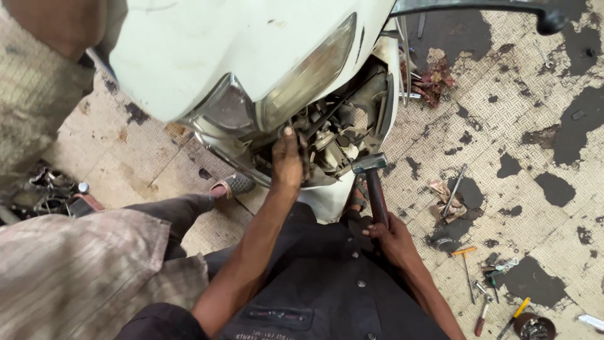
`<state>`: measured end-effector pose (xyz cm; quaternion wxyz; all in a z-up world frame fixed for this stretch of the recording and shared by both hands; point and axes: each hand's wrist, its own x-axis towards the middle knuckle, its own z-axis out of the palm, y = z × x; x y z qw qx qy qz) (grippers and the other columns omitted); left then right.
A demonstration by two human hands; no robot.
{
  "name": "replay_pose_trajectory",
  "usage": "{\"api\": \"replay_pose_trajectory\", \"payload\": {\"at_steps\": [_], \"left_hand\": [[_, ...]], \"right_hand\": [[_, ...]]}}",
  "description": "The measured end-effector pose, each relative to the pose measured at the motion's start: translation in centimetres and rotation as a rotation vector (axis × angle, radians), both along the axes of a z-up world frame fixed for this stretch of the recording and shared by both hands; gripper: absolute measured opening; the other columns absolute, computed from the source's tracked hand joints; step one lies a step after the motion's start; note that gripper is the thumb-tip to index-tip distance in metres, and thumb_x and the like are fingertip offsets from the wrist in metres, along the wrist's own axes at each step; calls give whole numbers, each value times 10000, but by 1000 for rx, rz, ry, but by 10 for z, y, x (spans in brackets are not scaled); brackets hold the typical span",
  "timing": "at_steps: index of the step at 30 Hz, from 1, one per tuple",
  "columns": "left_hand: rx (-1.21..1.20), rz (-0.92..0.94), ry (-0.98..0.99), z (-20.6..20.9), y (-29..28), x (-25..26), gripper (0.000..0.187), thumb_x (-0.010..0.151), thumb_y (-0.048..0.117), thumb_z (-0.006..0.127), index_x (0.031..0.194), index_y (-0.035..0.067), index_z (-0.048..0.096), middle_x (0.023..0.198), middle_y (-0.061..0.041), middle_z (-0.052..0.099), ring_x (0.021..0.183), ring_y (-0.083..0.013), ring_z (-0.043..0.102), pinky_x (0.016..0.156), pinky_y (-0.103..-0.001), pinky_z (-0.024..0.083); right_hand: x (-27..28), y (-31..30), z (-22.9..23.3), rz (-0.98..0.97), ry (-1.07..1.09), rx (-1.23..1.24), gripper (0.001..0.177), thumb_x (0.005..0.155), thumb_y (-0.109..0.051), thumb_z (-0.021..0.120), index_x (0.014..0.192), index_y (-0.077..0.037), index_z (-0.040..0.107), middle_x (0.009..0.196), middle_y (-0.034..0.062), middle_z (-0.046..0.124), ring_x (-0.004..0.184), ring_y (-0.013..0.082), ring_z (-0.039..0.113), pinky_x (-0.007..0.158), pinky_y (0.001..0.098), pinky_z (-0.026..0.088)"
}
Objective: Repairing the front steering assembly and front fork area of a scooter using a hammer and metal punch.
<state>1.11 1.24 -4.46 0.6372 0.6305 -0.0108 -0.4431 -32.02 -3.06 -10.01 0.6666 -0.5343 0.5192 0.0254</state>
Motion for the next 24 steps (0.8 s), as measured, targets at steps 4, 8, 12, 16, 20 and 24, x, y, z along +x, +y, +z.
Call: {"api": "replay_pose_trajectory", "payload": {"at_steps": [4,8,12,16,20,24], "left_hand": [[0,-7,42,6,1,3,508,1052,565,347,846,144,542,531,25,443,359,-105,391,316,-288,345],[75,-85,-62,17,-6,3,533,1050,564,314,848,143,571,592,18,518,409,-96,470,353,-289,439],[121,-128,-145,24,-9,-4,538,1073,527,286,823,144,569,615,16,578,430,-80,492,389,-266,496],[-6,-61,-30,12,-10,-10,526,1076,498,303,795,124,545,611,2,610,415,-94,492,348,-294,433],[-13,-26,1,14,-9,-7,498,1074,492,318,798,137,531,548,7,535,358,-100,437,308,-299,364],[-91,53,79,-5,-10,-7,540,1068,543,347,780,127,534,523,20,483,342,-102,407,286,-309,330]], "right_hand": [[10,-1,4,-34,42,20,314,948,-86,548,1229,54,562,924,137,673,905,219,745,682,339,564],[20,-6,1,-46,34,52,325,922,-78,578,1218,51,543,956,115,669,926,220,740,641,352,576],[13,-2,-21,12,-40,12,314,946,-81,557,1219,73,547,958,122,681,935,227,743,766,316,591],[22,-3,-4,-16,-48,21,316,954,-85,535,1231,66,535,957,115,683,935,220,748,812,304,586],[16,-1,-16,-31,-26,16,316,934,-49,547,1221,85,553,960,125,686,925,237,734,815,315,580],[20,1,-5,-47,-16,23,313,946,-60,530,1231,70,541,967,119,684,928,221,737,818,320,579]]}}
